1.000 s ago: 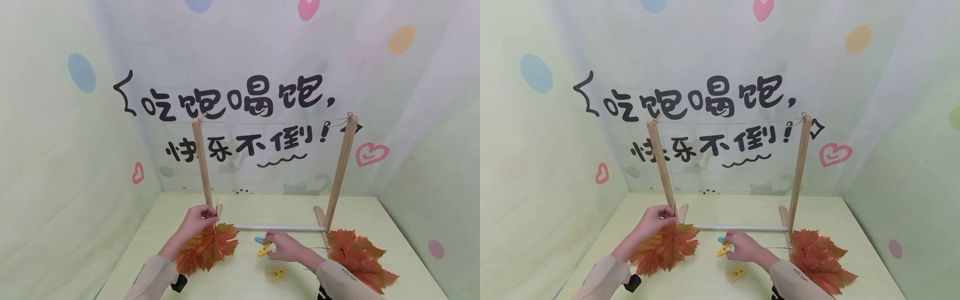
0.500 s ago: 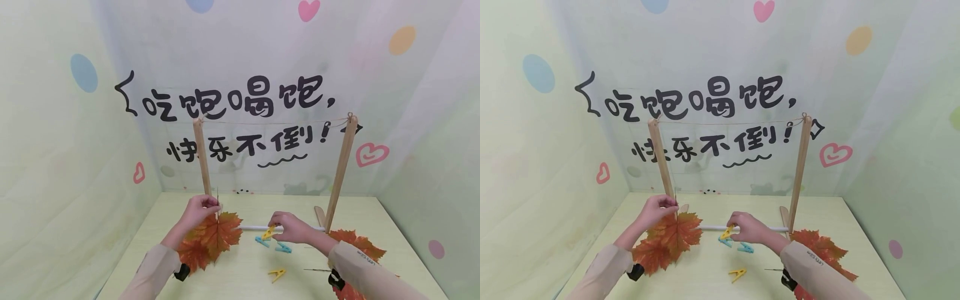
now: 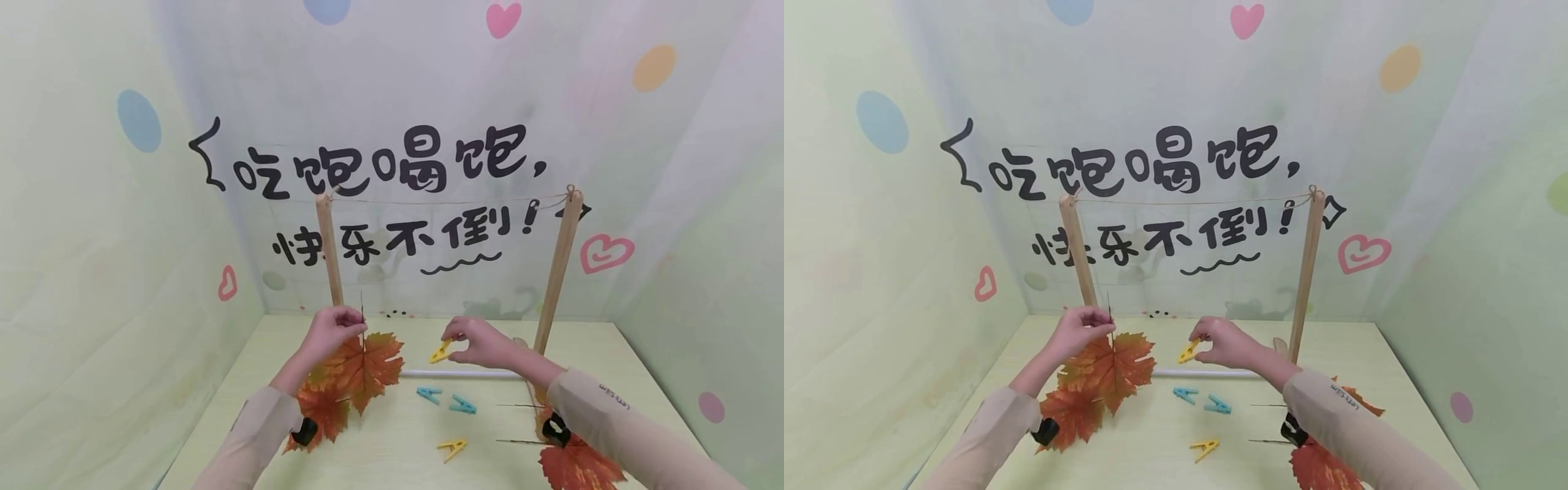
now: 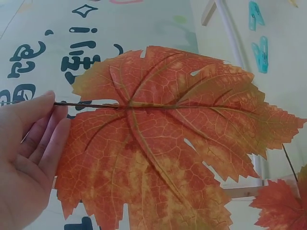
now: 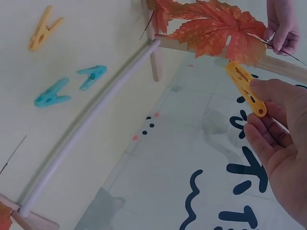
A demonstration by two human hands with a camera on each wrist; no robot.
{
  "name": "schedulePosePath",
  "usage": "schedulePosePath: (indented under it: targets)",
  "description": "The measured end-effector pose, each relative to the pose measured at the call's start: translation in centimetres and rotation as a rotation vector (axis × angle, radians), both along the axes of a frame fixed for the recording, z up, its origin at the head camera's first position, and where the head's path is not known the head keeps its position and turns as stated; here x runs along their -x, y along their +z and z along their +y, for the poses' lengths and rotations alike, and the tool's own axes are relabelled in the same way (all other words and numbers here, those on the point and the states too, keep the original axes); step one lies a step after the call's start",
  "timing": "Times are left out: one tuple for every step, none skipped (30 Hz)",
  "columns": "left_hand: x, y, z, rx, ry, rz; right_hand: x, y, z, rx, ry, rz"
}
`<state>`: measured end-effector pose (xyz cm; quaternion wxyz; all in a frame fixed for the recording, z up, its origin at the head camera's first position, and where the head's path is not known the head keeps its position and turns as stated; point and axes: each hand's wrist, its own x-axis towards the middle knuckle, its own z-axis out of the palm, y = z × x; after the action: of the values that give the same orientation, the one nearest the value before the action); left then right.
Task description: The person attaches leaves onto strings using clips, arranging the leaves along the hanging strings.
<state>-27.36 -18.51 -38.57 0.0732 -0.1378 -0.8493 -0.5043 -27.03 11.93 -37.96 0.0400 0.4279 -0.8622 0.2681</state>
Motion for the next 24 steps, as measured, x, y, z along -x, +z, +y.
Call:
schedulePosePath:
  targets:
    - [0.1,0.3,0.1,0.001,-0.005,0.006,0.0,0.3,0.0,0.0,-0.003,0.004]
    - [0.2,0.5,0.1,0.009,-0.007,0.013,0.1,0.7,0.0,-0.001,-0.003,0.015]
    - [0.4,0.9,0.2,0.014,-0.01,0.019,0.1,1.0,0.0,0.004,-0.001,0.028]
    - [0.5,1.3,0.3,0.017,-0.013,0.029,0.1,1.3,-0.1,0.009,0.001,0.042]
    - [0.6,1.7,0.4,0.021,-0.014,0.041,0.2,1.6,-0.1,0.014,0.005,0.054]
    - [0.8,2.1,0.5,0.023,-0.016,0.054,0.2,1.9,-0.2,0.019,0.008,0.063]
    - [0.9,2.6,0.6,0.027,-0.022,0.069,0.1,2.2,-0.3,0.024,0.011,0.069]
    - [1.0,3.1,0.7,0.031,-0.026,0.085,0.1,2.4,-0.3,0.028,0.017,0.072]
    - [1.1,3.5,0.8,0.036,-0.03,0.101,0.1,2.7,-0.4,0.032,0.021,0.073]
    - [1.2,3.9,1.0,0.039,-0.031,0.116,0.0,2.9,-0.5,0.036,0.024,0.07]
    - [1.3,4.4,1.1,0.042,-0.034,0.13,0.1,3.1,-0.6,0.04,0.029,0.071]
    - [1.4,4.7,1.2,0.046,-0.038,0.141,0.1,3.3,-0.7,0.044,0.033,0.076]
    - [1.5,5.0,1.3,0.051,-0.04,0.15,0.1,3.5,-0.7,0.046,0.037,0.084]
    - [1.6,5.3,1.4,0.053,-0.04,0.158,0.1,3.7,-0.8,0.049,0.042,0.092]
    - [1.6,5.6,1.5,0.056,-0.039,0.163,0.2,3.9,-0.8,0.053,0.046,0.104]
    - [1.7,5.9,1.6,0.052,-0.036,0.163,0.2,4.1,-0.8,0.054,0.049,0.115]
    - [1.7,6.1,1.7,0.05,-0.037,0.164,0.3,4.3,-0.8,0.056,0.055,0.132]
    - [1.9,6.3,1.7,0.046,-0.036,0.167,0.3,4.6,-0.9,0.057,0.056,0.143]
    - [1.9,6.5,1.8,0.041,-0.033,0.169,0.4,4.9,-0.9,0.059,0.058,0.155]
    - [2.0,6.7,1.8,0.037,-0.029,0.172,0.5,5.1,-1.0,0.063,0.06,0.166]
    - [2.1,6.9,1.8,0.032,-0.023,0.176,0.5,5.4,-1.0,0.066,0.061,0.178]
    - [2.1,7.1,1.8,0.023,-0.017,0.179,0.6,5.7,-1.1,0.068,0.061,0.19]
    - [2.2,7.3,1.8,0.015,-0.011,0.185,0.7,6.1,-1.2,0.074,0.061,0.197]
    - [2.3,7.5,1.7,0.006,-0.004,0.19,0.7,6.4,-1.3,0.077,0.057,0.202]
